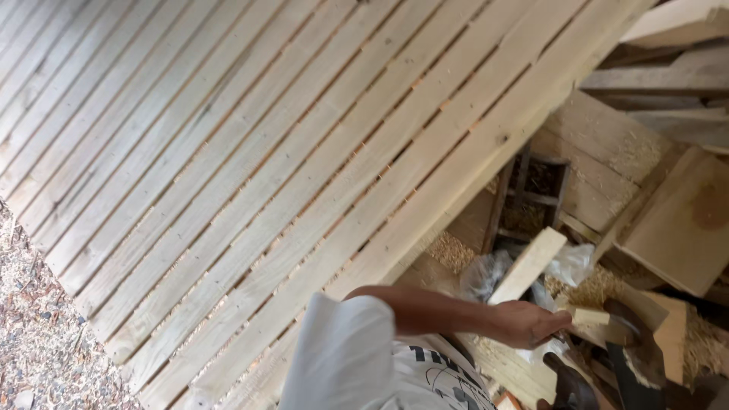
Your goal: The person hammers several nails into a slatted wooden structure, using a hammer to drive each nail while holding it in place with their other hand.
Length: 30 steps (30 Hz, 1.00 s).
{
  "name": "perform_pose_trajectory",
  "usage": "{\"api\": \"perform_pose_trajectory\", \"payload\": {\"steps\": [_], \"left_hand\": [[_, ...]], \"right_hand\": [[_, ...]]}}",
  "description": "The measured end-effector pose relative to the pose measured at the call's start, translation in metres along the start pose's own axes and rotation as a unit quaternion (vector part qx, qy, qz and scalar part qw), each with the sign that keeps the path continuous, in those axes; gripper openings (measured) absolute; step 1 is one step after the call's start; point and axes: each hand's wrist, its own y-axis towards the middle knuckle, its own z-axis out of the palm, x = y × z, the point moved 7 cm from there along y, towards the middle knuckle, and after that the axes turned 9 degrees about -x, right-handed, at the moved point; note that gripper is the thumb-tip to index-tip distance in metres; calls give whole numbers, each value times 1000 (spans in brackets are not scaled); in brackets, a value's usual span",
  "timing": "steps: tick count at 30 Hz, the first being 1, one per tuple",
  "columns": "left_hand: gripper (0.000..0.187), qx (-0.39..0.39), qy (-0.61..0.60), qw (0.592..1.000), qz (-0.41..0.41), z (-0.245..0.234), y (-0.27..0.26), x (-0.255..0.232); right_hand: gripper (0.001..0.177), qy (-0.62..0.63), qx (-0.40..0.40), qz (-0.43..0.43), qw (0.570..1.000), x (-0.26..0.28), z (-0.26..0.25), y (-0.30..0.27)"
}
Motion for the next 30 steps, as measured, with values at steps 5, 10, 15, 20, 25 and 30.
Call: {"api": "perform_pose_trajectory", "payload": {"steps": [5, 10, 15, 20, 25, 30], "left_hand": [[10, -354, -56, 917, 173, -172, -76, -22], [15, -463, -262, 845, -52, -354, -117, 81], [7, -630, -150, 761, 45, -537, -134, 115], [10, -654, -57, 751, 74, -597, -113, 121], [6, -646, -38, 755, 110, -595, -112, 119], [8, -649, -23, 757, 75, -590, -114, 110]], "right_hand": [[28, 36, 59, -33, 997, 43, 30, 12], [28, 60, 115, -83, 988, 116, 96, 26], [21, 76, 90, -64, 991, 196, 195, 26], [21, 56, 156, -47, 985, 243, 310, 25], [33, -26, 211, -193, 958, 329, 372, 0], [26, -76, 226, -286, 928, 339, 415, 1]]}}
